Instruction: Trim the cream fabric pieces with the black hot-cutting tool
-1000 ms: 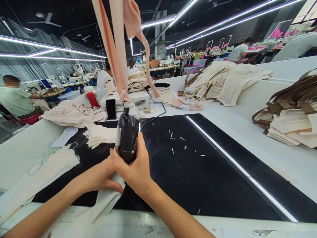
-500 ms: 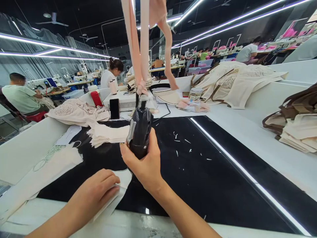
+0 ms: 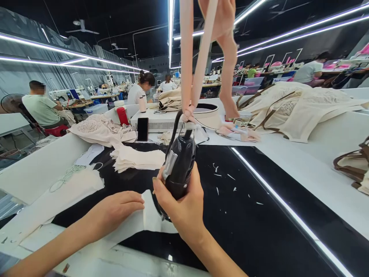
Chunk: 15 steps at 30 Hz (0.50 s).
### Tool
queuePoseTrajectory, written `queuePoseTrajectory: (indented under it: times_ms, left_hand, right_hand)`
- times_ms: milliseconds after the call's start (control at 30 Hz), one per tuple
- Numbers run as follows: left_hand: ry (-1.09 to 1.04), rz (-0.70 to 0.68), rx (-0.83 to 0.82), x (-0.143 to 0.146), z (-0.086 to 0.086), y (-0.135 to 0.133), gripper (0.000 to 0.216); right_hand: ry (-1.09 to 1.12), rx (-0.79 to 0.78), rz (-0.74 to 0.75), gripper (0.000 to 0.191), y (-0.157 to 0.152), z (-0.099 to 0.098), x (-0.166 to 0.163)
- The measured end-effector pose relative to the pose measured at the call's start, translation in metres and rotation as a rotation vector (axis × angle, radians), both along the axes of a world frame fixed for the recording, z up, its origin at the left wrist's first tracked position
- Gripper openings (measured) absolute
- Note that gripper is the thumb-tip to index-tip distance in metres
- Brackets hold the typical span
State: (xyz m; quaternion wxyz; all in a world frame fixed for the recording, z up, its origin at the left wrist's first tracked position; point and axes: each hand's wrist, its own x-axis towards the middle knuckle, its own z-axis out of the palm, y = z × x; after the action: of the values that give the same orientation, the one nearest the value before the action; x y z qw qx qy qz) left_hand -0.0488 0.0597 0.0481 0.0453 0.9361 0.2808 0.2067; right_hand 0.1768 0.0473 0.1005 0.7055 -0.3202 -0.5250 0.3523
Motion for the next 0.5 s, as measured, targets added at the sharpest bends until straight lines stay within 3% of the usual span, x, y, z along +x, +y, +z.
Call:
queuePoseTrajectory:
  times_ms: [233, 500]
  left_hand:
    - [0.013, 0.085, -0.079, 0.025, -0.009, 0.021, 0.031]
    - [0.058, 0.072, -0.149, 0.019, -0.013, 0.026, 0.026]
  right_hand:
    - [-0.015, 0.041, -0.041, 0.032, -0.006, 0.000, 0.009]
    - [-0.036, 0.007, -0.024, 0.040, -0.014, -0.010, 0.022]
